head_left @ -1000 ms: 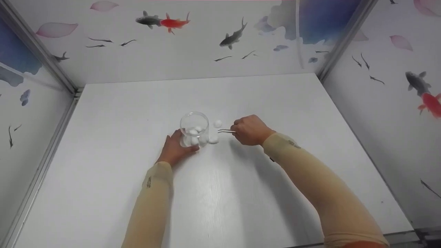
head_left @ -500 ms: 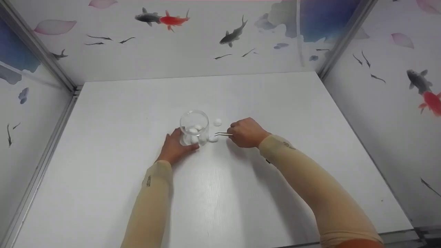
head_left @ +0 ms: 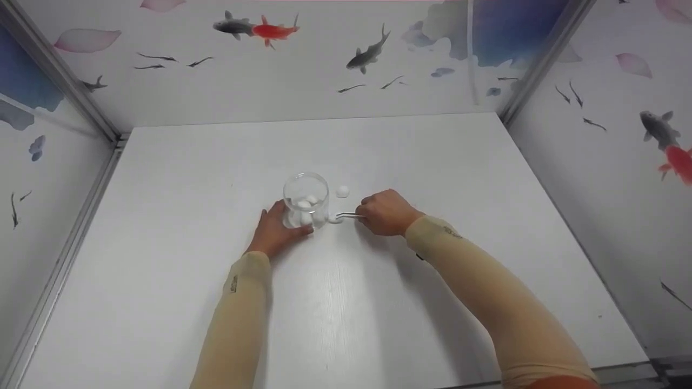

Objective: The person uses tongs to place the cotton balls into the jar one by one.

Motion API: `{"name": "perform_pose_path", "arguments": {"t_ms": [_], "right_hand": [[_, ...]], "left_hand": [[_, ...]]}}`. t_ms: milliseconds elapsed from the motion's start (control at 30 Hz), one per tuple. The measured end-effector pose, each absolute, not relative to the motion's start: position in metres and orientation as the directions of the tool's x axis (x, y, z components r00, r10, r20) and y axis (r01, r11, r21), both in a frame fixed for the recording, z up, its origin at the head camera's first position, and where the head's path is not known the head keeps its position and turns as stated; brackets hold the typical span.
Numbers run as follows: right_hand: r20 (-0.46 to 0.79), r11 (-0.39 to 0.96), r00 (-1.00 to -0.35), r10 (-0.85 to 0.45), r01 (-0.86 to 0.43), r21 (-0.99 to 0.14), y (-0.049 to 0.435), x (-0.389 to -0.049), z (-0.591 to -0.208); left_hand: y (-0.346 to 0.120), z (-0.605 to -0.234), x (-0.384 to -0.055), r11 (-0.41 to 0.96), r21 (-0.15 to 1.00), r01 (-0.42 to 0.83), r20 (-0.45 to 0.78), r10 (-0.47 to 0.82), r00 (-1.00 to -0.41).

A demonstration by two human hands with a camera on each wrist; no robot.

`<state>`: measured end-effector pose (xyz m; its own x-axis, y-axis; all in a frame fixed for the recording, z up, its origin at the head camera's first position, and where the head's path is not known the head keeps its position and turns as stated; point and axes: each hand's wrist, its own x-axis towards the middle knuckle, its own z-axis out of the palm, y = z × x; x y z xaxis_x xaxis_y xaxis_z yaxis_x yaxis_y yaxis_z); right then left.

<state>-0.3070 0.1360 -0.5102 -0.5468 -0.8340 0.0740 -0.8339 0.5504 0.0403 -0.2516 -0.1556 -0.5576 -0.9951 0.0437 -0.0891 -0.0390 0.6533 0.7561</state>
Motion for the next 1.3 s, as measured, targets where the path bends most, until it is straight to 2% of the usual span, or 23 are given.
{"name": "perform_pose_path", "arguments": {"t_ms": [400, 667, 900, 1300], "right_hand": [[0.13, 0.536, -0.528, -0.839, -0.844, 0.034, 0.135, -0.304, -0.514], [0.114, 0.559, -0.552, -0.826, -0.829, 0.035, 0.134, -0.305, -0.516], [0.183, 0.554, -0.544, -0.819, -0.832, 0.006, 0.143, -0.307, -0.512], [0.238, 0.591, -0.575, -0.783, -0.807, -0.005, 0.165, -0.313, -0.502]], "left_hand": [[-0.153, -0.555, -0.249, 0.659, 0.751, -0.038, -0.089, 0.045, -0.995], [-0.154, -0.559, -0.252, 0.659, 0.752, -0.026, -0.077, 0.049, -0.996], [-0.156, -0.561, -0.255, 0.654, 0.756, -0.023, -0.074, 0.051, -0.996], [-0.154, -0.557, -0.254, 0.655, 0.753, -0.058, -0.11, 0.038, -0.993]]}}
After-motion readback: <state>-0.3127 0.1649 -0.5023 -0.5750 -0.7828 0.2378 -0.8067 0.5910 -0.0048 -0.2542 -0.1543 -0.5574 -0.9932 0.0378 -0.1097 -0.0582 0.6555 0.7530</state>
